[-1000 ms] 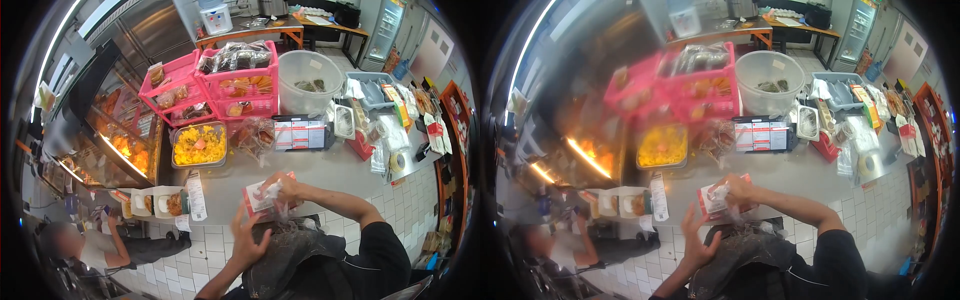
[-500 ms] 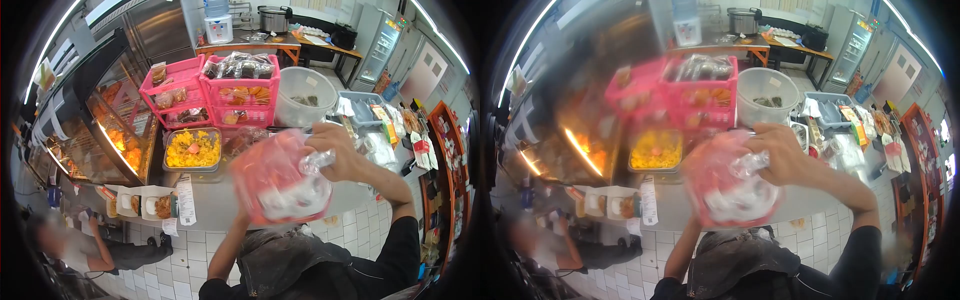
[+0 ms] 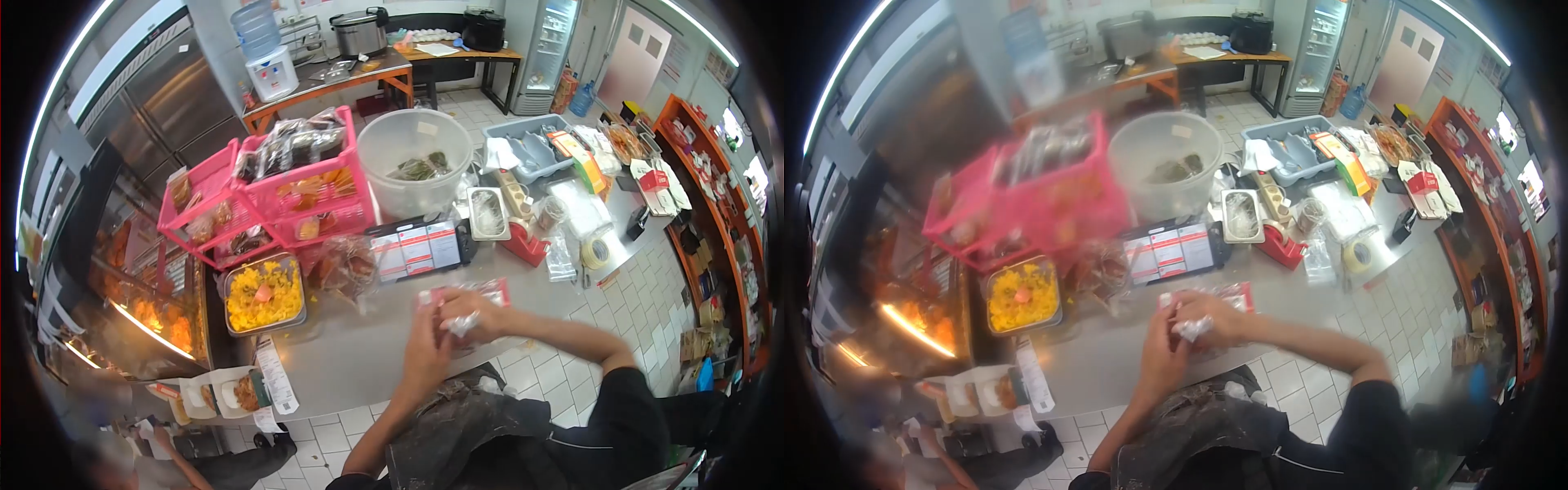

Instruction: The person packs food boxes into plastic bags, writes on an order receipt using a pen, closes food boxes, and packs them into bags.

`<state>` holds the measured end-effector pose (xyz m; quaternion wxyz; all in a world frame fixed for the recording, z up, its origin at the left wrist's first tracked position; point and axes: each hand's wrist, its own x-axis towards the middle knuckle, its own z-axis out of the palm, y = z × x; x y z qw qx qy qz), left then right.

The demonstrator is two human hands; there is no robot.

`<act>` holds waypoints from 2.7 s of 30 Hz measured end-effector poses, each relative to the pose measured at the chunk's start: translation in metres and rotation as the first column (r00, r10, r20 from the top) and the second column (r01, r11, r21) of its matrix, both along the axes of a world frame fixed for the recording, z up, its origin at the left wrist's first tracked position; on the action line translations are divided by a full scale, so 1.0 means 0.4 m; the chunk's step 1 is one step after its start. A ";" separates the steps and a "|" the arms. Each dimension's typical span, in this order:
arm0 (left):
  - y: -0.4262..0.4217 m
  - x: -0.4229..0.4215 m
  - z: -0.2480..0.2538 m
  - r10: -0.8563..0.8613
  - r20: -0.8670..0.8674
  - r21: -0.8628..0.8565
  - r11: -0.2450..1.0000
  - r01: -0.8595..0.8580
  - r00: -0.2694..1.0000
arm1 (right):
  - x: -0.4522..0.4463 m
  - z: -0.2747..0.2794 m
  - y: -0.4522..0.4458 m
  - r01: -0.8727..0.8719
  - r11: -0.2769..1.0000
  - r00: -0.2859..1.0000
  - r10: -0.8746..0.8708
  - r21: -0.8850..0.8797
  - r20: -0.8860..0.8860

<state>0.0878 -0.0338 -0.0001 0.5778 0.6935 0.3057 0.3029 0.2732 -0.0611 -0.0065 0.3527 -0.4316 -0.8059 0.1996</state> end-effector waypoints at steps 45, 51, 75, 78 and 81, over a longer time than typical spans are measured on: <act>-0.011 0.066 -0.183 0.148 -0.118 0.806 0.592 0.008 0.982 | 0.248 -0.063 -0.011 0.361 0.853 0.919 -0.394 -0.376 -0.011; -0.046 0.074 -0.149 0.186 -0.229 0.661 0.750 0.012 0.955 | 0.135 -0.074 -0.066 0.238 0.948 0.960 -0.196 -0.211 0.202; -0.049 0.019 -0.129 0.323 -0.087 0.132 0.941 -0.311 0.942 | 0.043 -0.112 -0.080 0.273 0.929 0.918 -0.329 -0.249 -0.222; -0.042 0.034 -0.169 0.389 0.020 0.371 0.853 -0.368 0.921 | 0.047 -0.137 -0.078 0.260 0.914 0.889 -0.352 -0.310 -0.293; -0.027 0.044 -0.173 0.346 0.131 0.435 0.822 -0.368 0.929 | 0.037 -0.131 -0.076 0.260 0.886 0.824 -0.411 -0.384 -0.390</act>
